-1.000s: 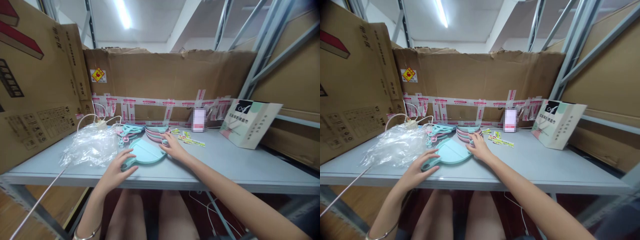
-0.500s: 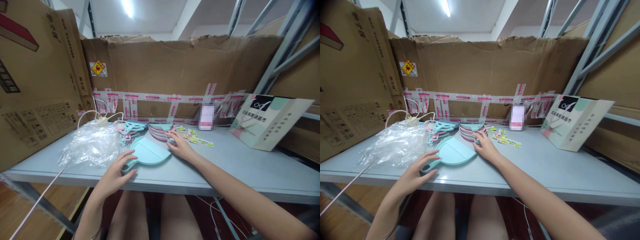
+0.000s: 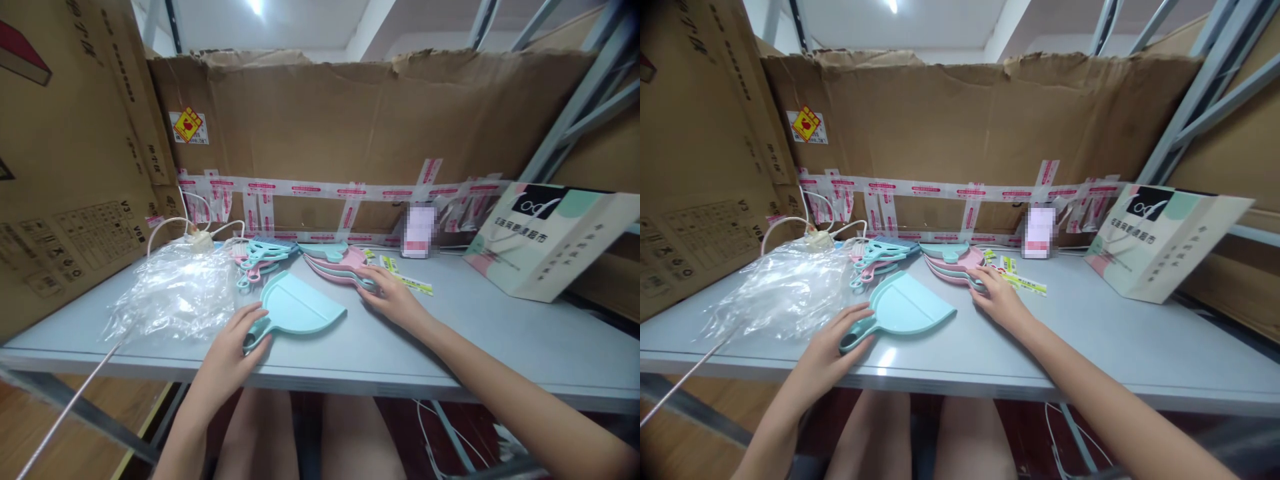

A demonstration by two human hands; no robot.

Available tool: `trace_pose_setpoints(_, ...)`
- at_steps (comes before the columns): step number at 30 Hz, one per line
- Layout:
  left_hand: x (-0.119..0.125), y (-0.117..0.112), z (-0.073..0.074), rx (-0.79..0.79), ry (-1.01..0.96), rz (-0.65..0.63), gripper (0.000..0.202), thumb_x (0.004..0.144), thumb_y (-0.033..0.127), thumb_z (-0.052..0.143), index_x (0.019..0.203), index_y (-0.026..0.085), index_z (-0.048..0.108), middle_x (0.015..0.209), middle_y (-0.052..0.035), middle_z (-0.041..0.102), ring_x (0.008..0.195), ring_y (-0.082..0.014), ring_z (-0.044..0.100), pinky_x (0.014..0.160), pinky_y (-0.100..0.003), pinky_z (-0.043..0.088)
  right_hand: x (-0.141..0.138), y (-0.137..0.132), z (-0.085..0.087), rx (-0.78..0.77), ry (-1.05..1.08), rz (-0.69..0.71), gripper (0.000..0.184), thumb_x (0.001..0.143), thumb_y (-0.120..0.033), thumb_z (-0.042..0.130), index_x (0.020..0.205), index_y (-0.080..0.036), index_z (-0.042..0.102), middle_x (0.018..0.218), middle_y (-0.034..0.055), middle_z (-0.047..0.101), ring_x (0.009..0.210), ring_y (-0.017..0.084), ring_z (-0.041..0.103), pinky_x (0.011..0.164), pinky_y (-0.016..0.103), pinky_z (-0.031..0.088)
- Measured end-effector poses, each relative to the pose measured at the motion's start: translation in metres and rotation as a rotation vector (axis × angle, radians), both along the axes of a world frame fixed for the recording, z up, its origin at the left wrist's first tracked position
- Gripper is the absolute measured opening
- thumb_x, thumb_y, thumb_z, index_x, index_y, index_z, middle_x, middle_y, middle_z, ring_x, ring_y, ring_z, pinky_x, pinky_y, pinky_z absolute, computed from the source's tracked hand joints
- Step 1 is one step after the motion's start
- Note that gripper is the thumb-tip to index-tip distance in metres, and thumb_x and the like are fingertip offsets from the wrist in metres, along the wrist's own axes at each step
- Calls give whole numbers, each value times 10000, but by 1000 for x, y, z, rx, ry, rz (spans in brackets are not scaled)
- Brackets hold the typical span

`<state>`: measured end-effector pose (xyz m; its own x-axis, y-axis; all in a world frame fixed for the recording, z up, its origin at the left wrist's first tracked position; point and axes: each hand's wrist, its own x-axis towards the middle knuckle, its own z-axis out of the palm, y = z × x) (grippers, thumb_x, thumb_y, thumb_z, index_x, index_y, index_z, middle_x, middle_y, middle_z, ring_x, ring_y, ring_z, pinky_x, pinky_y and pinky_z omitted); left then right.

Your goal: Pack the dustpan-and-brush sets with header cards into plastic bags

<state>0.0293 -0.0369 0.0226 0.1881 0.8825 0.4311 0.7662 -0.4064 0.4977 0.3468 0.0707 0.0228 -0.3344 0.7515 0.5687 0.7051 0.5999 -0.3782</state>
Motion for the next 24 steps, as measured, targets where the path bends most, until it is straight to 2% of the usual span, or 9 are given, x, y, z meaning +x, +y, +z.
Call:
trace_pose_setpoints(6, 2, 3, -6, 117, -22, 51, 261, 877, 321, 485, 1117, 229, 532, 1164, -74, 575, 1054, -208, 581, 786, -295, 531, 17, -9, -5, -6, 15, -8, 315, 841, -335, 528, 1145, -264, 569, 1189, 85, 552, 1123, 244, 530, 889, 426, 485)
trace_pose_setpoints(9, 4, 4, -6, 179, -11, 84, 254, 871, 321, 500, 1104, 228, 537, 1121, -72, 588, 1011, -207, 595, 759, -290, 533, 18, -14, -6, 31, 28, -4, 320, 839, -348, 544, 1149, -269, 571, 1170, 81, 568, 1134, 247, 522, 909, 431, 469)
trace_pose_setpoints(11, 5, 3, -5, 191, -8, 97, 262, 867, 327, 507, 1109, 229, 531, 1111, -71, 586, 991, -207, 599, 740, -284, 532, 16, -18, -5, 26, 40, 5, 337, 840, -357, 548, 1164, -266, 561, 1171, 83, 566, 1117, 244, 531, 871, 411, 491)
trace_pose_setpoints(15, 6, 2, -2, 176, 39, 90, 295, 862, 342, 519, 1139, 243, 500, 1142, -69, 558, 1038, -217, 573, 818, -311, 509, 12, -23, 1, -25, 69, 6, 385, 838, -375, 552, 1207, -268, 527, 1146, 86, 562, 1039, 236, 560, 778, 378, 525)
trace_pose_setpoints(18, 6, 1, 0, 184, 81, 56, 344, 836, 362, 562, 1151, 247, 486, 1153, -66, 537, 1057, -219, 556, 881, -331, 478, 10, -25, 4, -29, 112, -48, 377, 845, -380, 536, 1200, -255, 526, 1124, 92, 559, 970, 226, 573, 737, 369, 535)
trace_pose_setpoints(24, 4, -3, 3, 224, 65, -8, 359, 784, 346, 623, 1110, 245, 512, 1093, -60, 531, 992, -211, 568, 822, -310, 494, 9, -27, 6, 34, 146, -121, 364, 852, -380, 516, 1182, -225, 516, 1115, 109, 541, 946, 222, 562, 691, 349, 529)
